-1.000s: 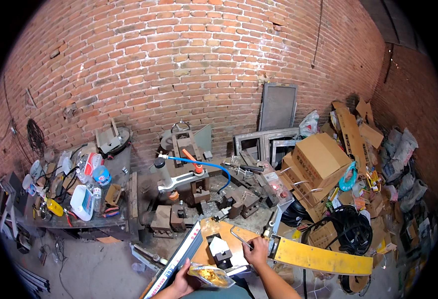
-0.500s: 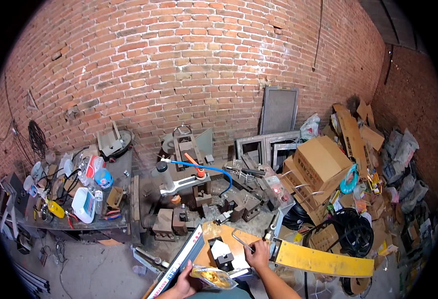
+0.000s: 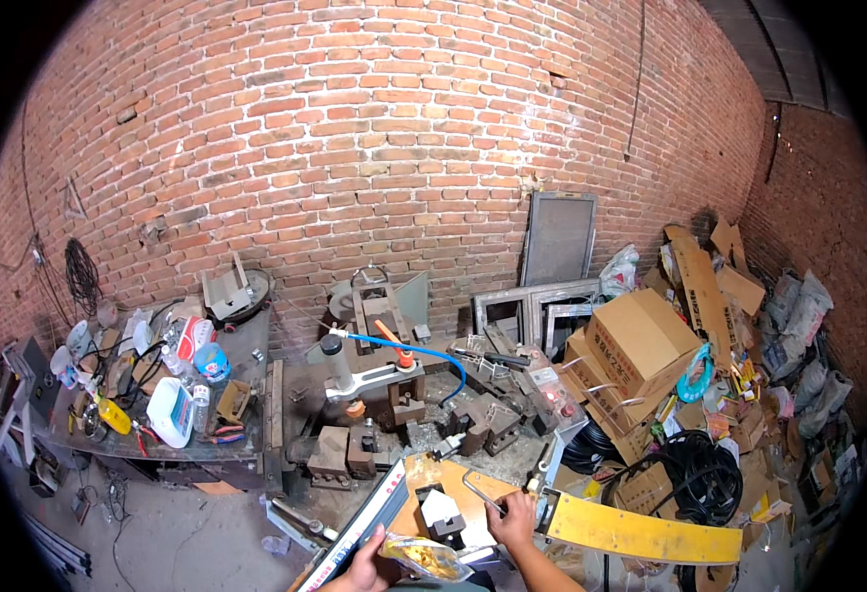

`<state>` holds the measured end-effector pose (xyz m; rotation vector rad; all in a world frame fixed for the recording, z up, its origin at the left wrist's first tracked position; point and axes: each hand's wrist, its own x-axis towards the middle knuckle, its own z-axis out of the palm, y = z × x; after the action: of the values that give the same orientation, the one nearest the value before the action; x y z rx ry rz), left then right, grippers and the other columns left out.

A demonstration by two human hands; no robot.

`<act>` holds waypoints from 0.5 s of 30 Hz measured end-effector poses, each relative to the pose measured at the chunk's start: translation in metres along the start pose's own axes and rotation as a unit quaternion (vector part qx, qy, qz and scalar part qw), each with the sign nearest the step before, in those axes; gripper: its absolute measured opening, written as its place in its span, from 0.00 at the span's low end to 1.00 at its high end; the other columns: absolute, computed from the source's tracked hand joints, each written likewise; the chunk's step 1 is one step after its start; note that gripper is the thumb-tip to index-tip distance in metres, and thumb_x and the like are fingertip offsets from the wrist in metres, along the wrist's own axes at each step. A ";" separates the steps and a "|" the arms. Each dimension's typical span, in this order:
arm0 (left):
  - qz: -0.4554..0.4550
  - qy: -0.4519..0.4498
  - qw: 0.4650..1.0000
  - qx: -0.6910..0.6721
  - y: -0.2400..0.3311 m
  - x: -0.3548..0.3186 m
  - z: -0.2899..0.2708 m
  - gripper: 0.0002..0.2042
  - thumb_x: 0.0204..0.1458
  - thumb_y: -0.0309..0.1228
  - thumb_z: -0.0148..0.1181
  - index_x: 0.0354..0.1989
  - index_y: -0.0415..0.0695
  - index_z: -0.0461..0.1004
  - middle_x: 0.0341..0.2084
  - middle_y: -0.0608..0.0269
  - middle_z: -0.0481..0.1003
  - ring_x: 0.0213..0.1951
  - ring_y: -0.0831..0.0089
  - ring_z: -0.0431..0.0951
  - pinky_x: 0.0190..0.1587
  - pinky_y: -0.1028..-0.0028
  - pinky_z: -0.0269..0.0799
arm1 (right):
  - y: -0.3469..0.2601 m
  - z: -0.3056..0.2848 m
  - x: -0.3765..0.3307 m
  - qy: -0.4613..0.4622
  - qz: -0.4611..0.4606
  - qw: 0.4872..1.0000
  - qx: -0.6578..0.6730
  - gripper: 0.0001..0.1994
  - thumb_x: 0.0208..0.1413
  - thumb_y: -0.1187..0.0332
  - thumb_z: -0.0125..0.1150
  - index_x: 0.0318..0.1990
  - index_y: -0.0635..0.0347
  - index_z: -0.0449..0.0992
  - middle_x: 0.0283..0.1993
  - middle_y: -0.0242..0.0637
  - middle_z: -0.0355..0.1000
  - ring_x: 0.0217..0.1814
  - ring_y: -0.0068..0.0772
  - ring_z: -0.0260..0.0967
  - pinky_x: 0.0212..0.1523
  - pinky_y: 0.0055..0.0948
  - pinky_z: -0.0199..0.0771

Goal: The person holds a snack bag in one hand while using the other hand to manipulate a metal frame on a welding machine, periodically pressing a red control button to operate the clamp and welding head.

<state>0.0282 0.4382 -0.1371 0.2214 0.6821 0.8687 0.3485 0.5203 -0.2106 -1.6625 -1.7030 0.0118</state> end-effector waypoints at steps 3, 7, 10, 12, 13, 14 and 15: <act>-0.009 0.019 1.000 0.017 0.005 -0.003 0.008 0.40 0.62 0.66 0.49 0.62 0.37 0.71 0.58 0.42 0.76 0.61 0.45 0.75 0.67 0.46 0.66 | -0.001 -0.002 0.001 0.000 0.000 1.000 0.003 0.12 0.49 0.61 0.75 0.28 0.54 0.76 0.35 0.40 0.70 0.42 0.50 0.67 0.48 0.48 0.64; -0.001 0.047 0.999 0.020 0.008 -0.003 0.013 0.37 0.65 0.63 0.47 0.57 0.35 0.73 0.55 0.40 0.77 0.60 0.46 0.75 0.69 0.48 0.63 | 0.001 -0.001 0.001 0.007 -0.009 1.000 -0.003 0.12 0.49 0.62 0.75 0.28 0.54 0.76 0.34 0.40 0.70 0.41 0.49 0.67 0.47 0.47 0.65; -0.016 0.041 0.999 0.009 0.007 -0.004 0.014 0.37 0.65 0.62 0.47 0.58 0.34 0.73 0.56 0.40 0.77 0.61 0.47 0.74 0.70 0.49 0.62 | 0.002 0.001 0.000 0.011 -0.005 1.000 0.001 0.12 0.49 0.62 0.75 0.28 0.54 0.76 0.34 0.39 0.70 0.41 0.50 0.68 0.46 0.47 0.64; -0.023 0.044 0.999 0.007 0.008 -0.004 0.015 0.37 0.65 0.62 0.48 0.59 0.34 0.72 0.56 0.40 0.76 0.62 0.47 0.74 0.70 0.49 0.61 | 0.000 0.000 0.001 0.012 -0.012 1.000 -0.001 0.12 0.47 0.62 0.76 0.28 0.54 0.76 0.34 0.39 0.70 0.41 0.49 0.68 0.45 0.47 0.65; -0.024 0.050 0.998 0.010 0.008 -0.003 0.015 0.36 0.65 0.61 0.47 0.59 0.34 0.72 0.57 0.40 0.76 0.62 0.47 0.73 0.70 0.49 0.61 | 0.000 0.000 0.001 0.012 -0.015 1.000 -0.003 0.13 0.47 0.62 0.77 0.29 0.55 0.76 0.34 0.39 0.69 0.41 0.48 0.68 0.45 0.47 0.65; -0.025 0.057 0.998 0.013 0.007 -0.004 0.015 0.36 0.66 0.61 0.47 0.60 0.34 0.71 0.57 0.40 0.76 0.63 0.47 0.73 0.71 0.49 0.60 | 0.000 0.000 0.002 0.016 -0.020 1.000 -0.007 0.13 0.47 0.62 0.76 0.29 0.55 0.76 0.34 0.39 0.70 0.41 0.49 0.68 0.45 0.47 0.65; -0.026 0.056 0.998 0.014 0.007 -0.006 0.016 0.36 0.66 0.61 0.47 0.60 0.34 0.71 0.58 0.40 0.75 0.63 0.47 0.73 0.71 0.49 0.60 | -0.001 0.000 0.002 0.020 -0.024 0.999 -0.010 0.13 0.48 0.62 0.76 0.28 0.55 0.76 0.34 0.39 0.70 0.41 0.49 0.68 0.45 0.47 0.65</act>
<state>0.0315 0.4397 -0.1191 0.1807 0.8011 0.8271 0.3483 0.5220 -0.2088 -1.6253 -1.7184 -0.0616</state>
